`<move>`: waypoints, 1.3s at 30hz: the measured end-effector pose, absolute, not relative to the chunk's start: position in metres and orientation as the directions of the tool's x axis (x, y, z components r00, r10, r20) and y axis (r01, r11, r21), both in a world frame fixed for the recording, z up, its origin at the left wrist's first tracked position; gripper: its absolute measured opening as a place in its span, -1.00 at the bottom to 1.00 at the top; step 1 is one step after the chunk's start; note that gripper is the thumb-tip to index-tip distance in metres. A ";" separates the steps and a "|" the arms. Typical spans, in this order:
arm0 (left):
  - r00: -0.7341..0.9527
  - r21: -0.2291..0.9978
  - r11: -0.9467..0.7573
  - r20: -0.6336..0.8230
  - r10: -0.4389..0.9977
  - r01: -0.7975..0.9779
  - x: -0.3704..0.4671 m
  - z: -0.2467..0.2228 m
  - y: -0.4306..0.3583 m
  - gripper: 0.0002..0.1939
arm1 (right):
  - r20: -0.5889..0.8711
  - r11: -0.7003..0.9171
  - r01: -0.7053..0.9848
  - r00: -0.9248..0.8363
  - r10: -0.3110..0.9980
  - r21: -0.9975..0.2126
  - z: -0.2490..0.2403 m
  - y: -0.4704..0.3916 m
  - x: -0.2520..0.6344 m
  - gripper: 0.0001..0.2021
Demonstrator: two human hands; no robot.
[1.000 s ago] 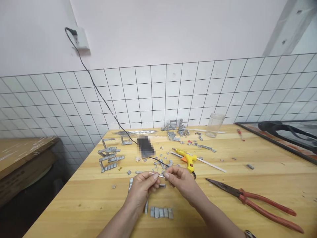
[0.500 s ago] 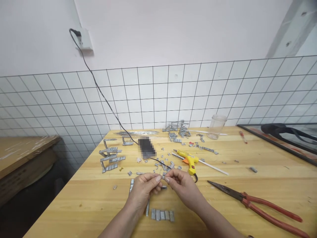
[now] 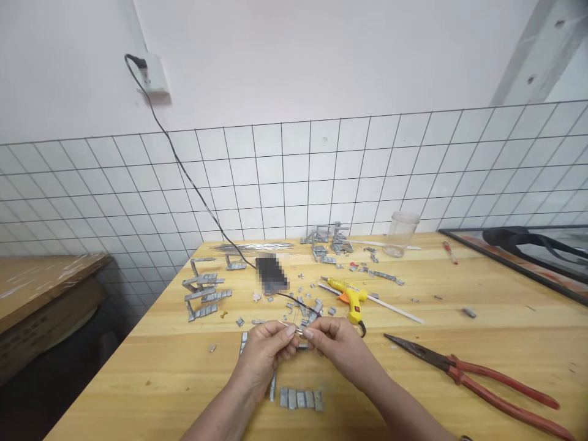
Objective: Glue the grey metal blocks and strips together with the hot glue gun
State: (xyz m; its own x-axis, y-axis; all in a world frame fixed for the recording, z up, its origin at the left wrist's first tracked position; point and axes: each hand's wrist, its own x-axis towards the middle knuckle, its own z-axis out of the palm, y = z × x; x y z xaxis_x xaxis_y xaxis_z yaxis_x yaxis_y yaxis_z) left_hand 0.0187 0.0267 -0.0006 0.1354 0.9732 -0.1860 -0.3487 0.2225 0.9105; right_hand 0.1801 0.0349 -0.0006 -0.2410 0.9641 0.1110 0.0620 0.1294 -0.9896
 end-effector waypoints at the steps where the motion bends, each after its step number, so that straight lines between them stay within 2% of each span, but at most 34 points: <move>1: 0.136 0.906 0.229 -0.192 0.972 -0.357 0.018 -0.001 0.027 -0.73 | 0.105 0.122 0.055 -0.248 0.963 -0.991 -0.001 0.036 0.182 -0.68; 4: 0.134 0.890 0.243 -0.206 0.969 -0.386 0.017 -0.001 0.026 -0.75 | 0.090 0.099 0.024 -0.245 0.965 -0.995 -0.001 0.039 0.188 -0.60; 10: 0.135 0.866 0.251 -0.213 0.968 -0.433 0.016 0.000 0.027 -0.74 | 0.067 0.062 -0.027 -0.287 0.956 -0.998 0.003 0.038 0.188 -0.68; 15: 0.145 0.856 0.262 -0.220 0.965 -0.446 0.017 -0.001 0.027 -0.77 | 0.038 0.030 -0.034 -0.297 0.954 -0.999 0.002 0.037 0.185 -0.67; 31: 0.162 0.938 0.188 -0.145 0.976 -0.293 0.018 -0.002 0.026 -0.71 | -0.115 -0.122 -0.003 -0.332 0.936 -0.992 0.000 0.035 0.182 -0.76; 39: 0.186 0.937 0.201 -0.152 0.971 -0.286 0.018 -0.005 0.030 -0.66 | -0.114 -0.105 0.045 -0.345 0.932 -0.993 -0.005 0.038 0.185 -0.78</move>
